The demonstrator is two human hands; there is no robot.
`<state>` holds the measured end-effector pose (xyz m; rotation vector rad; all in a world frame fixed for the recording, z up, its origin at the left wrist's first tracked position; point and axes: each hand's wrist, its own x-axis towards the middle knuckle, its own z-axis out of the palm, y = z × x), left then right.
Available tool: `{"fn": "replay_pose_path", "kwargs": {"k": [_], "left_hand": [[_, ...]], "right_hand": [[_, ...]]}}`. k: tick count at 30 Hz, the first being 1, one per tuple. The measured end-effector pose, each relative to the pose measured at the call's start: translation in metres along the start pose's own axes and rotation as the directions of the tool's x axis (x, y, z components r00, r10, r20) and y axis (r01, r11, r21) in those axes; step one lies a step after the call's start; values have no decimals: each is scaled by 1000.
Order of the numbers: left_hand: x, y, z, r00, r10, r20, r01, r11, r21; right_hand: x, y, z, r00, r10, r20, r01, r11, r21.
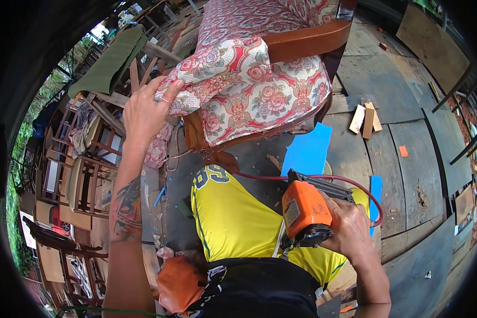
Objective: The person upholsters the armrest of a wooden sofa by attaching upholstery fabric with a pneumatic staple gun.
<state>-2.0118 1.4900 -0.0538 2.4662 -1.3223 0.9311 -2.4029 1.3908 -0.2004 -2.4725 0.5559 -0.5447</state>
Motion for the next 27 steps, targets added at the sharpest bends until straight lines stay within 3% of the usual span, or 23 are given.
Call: {"fn": "replay_pose_path", "kwargs": {"k": [10, 17, 22, 25, 27], "left_hand": [[3, 2, -11, 985, -119, 125, 139, 976, -167], [3, 2, -12, 967, -208, 145, 227, 965, -130], [-1, 2, -11, 987, -155, 42, 159, 982, -99], [-3, -3, -6, 995, -101, -13, 99, 989, -109], [-5, -5, -4, 995, -91, -36, 87, 990, -114]], "right_hand": [[4, -14, -1, 999, -32, -8, 32, 999, -33], [18, -21, -15, 992, -119, -29, 118, 992, -44], [39, -36, -39, 991, -131, 21, 133, 982, -131], [54, -45, -49, 992, -123, -17, 121, 988, -98], [64, -54, -62, 996, -81, 39, 85, 992, -94]]}}
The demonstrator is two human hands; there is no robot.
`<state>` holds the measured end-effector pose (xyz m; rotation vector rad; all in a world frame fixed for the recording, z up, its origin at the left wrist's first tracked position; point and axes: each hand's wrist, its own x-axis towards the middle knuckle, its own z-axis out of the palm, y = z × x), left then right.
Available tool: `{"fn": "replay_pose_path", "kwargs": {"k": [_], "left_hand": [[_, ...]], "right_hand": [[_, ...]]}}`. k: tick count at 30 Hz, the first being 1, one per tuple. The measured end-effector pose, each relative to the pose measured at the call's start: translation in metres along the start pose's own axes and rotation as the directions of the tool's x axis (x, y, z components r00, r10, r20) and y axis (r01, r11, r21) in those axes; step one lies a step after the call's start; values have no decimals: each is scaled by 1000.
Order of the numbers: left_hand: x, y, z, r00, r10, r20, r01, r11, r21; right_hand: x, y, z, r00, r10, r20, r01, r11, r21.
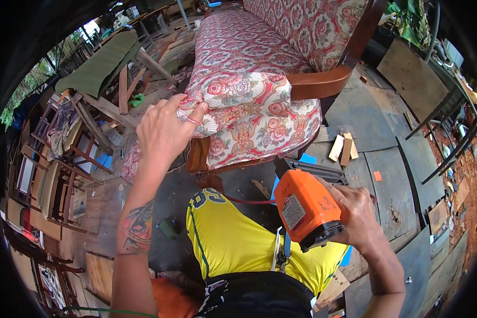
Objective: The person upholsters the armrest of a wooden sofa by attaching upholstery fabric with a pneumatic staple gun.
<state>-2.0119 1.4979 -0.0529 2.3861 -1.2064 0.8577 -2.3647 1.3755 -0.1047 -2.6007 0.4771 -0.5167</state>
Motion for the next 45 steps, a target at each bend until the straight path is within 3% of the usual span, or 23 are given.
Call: {"fn": "replay_pose_path", "kwargs": {"k": [2, 5, 9, 11, 14, 15, 22, 27, 33, 45], "left_hand": [[0, 0, 1, 1000, 11, -24, -11, 1000, -9], [0, 0, 0, 1000, 10, -21, -11, 1000, -17], [1, 0, 1, 1000, -11, -28, 10, 1000, -19], [0, -2, 1, 999, -22, -31, 21, 999, -33], [-2, -6, 4, 999, -13, -48, 10, 998, -66], [-2, -8, 5, 997, 4, -72, -9, 998, -69], [-4, -15, 8, 994, 50, -96, -63, 990, -130], [-3, -19, 10, 991, 66, -119, -83, 986, -146], [-5, -20, 11, 987, 74, -142, -94, 986, -140], [-6, -23, 15, 985, 103, -140, -114, 991, -74]], "right_hand": [[13, -7, -13, 995, 41, 87, -40, 999, -23], [40, -29, -26, 983, -181, 38, 185, 958, -221], [79, -46, -35, 960, -275, 53, 279, 924, -262], [100, -53, -37, 903, -428, 32, 412, 845, -342], [128, -52, -36, 884, -463, 60, 448, 806, -386], [136, -60, -39, 918, -381, 107, 390, 825, -409], [170, -80, -38, 853, -501, 147, 503, 714, -487], [175, -94, -38, 899, -367, 237, 435, 693, -575], [180, -96, -34, 889, -419, 185, 450, 720, -528], [181, -101, -29, 908, -363, 209, 416, 717, -559]]}}
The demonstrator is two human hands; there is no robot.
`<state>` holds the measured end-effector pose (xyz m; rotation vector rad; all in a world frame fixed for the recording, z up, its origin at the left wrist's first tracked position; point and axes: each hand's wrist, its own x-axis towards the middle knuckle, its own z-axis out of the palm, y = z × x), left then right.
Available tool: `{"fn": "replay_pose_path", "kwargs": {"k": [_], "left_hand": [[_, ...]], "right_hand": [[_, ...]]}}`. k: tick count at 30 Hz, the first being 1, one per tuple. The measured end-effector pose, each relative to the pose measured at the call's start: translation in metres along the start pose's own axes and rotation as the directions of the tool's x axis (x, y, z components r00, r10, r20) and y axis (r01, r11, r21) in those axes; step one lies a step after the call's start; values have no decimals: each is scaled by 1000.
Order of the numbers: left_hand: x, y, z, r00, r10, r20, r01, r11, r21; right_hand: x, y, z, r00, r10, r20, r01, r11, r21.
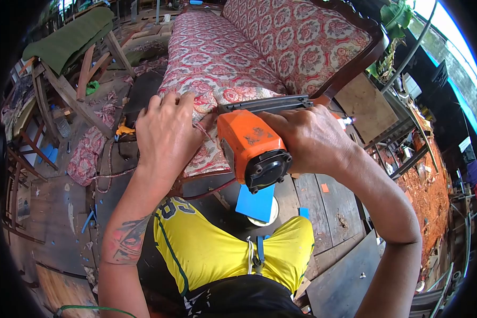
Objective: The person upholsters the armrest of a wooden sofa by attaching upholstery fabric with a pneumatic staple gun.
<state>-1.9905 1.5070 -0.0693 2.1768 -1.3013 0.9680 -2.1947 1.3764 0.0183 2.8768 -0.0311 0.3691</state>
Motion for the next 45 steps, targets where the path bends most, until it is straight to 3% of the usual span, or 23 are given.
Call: {"fn": "replay_pose_path", "kwargs": {"k": [2, 4, 5, 7, 12, 16, 19, 22, 24, 31, 36, 39, 45], "left_hand": [[1, 2, -5, 1000, 8, 24, -8, 1000, -5], [2, 5, -10, 991, 70, -115, -76, 996, -52], [3, 4, -8, 990, 89, -112, -94, 995, -38], [3, -2, 1, 868, 484, -114, -457, 866, 201], [-1, 6, 4, 825, 564, -39, -544, 811, 214], [-12, 14, 20, 831, 535, -153, -505, 840, 199], [-13, 13, 25, 825, 535, -181, -499, 841, 211], [-15, 7, 29, 812, 564, -153, -530, 821, 213], [-17, 6, 28, 811, 566, -147, -534, 819, 209], [-21, 1, 28, 795, 578, -183, -547, 814, 194], [-22, 2, 35, 793, 554, -254, -518, 832, 197], [-24, 2, 37, 800, 525, -291, -496, 851, 174], [-26, -1, 39, 795, 525, -303, -493, 851, 181]], "right_hand": [[-4, 1, 4, 999, -11, -36, 12, 999, 34], [-15, 0, 6, 998, -14, -67, 19, 997, 76], [-22, -1, 7, 999, -9, -50, 13, 996, 88], [-38, 2, 16, 997, 14, -75, -5, 994, 113], [-75, 7, 33, 992, 120, -44, -109, 975, 195], [-88, 12, 41, 987, 150, -51, -134, 963, 235], [-91, 17, 43, 987, 139, -84, -116, 965, 236], [-88, 18, 39, 988, 154, -21, -146, 967, 206], [-84, 20, 41, 989, 110, -96, -87, 973, 214], [-65, 23, 37, 992, 26, -126, -7, 988, 151], [-44, 22, 33, 959, -69, -273, 97, 991, 91], [-34, 21, 28, 975, -70, -209, 88, 993, 81], [-22, 19, 32, 971, -90, -223, 107, 992, 65]]}}
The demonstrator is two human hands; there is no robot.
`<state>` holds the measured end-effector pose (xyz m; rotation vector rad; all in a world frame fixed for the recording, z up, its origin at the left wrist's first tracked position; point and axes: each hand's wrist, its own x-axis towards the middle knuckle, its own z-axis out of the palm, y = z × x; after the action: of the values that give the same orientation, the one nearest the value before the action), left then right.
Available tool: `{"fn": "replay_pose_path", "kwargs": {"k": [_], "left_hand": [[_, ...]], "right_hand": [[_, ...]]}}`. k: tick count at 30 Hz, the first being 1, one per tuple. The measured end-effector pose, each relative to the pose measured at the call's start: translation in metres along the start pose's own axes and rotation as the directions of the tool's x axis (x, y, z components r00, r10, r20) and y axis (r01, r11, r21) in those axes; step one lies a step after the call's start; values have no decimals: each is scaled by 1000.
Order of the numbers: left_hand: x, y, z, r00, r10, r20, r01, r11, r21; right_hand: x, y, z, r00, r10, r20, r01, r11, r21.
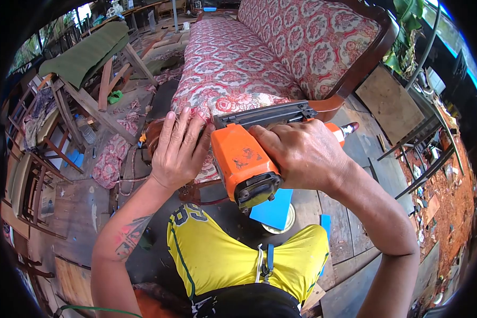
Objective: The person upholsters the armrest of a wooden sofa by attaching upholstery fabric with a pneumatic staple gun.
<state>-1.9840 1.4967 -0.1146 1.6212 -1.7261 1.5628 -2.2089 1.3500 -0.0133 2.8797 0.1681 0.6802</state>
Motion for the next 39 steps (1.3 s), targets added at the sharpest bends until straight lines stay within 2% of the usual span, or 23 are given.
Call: {"fn": "replay_pose_path", "kwargs": {"k": [7, 18, 20, 24, 26, 29, 31, 35, 38, 39], "left_hand": [[0, -4, -2, 999, 27, -20, -27, 999, -24], [-4, 0, 0, 999, -28, -33, 28, 1000, 8], [-4, 1, 1, 999, -39, -9, 39, 999, 20], [-4, 0, 5, 998, -33, -46, 36, 998, 46], [-4, 0, 5, 997, -24, -70, 28, 998, 56], [-4, 2, 1, 998, -62, -15, 63, 997, 49], [-5, 1, 2, 996, -59, -71, 62, 997, 39], [-4, 0, 0, 996, -58, -68, 59, 998, 13], [-3, -3, -2, 999, -7, -37, 9, 998, 58], [0, -1, -1, 998, -38, -55, 40, 999, 35]], "right_hand": [[12, -8, 0, 1000, -11, -6, 11, 1000, -27], [10, -17, 7, 998, 20, 62, -14, 996, -91], [9, -21, 7, 985, 80, 151, -63, 991, -116], [9, -22, 12, 988, 89, 124, -84, 995, -43], [9, -24, 12, 986, 101, 133, -95, 994, -49], [8, -22, 16, 985, 105, 136, -98, 994, -57], [5, -25, 16, 979, 133, 154, -122, 989, -80], [-6, -21, 19, 1000, 24, -13, -25, 995, -100], [-40, -25, 25, 997, 77, -17, -78, 994, -78], [-53, -27, 27, 995, 73, -63, -78, 995, -68]]}}
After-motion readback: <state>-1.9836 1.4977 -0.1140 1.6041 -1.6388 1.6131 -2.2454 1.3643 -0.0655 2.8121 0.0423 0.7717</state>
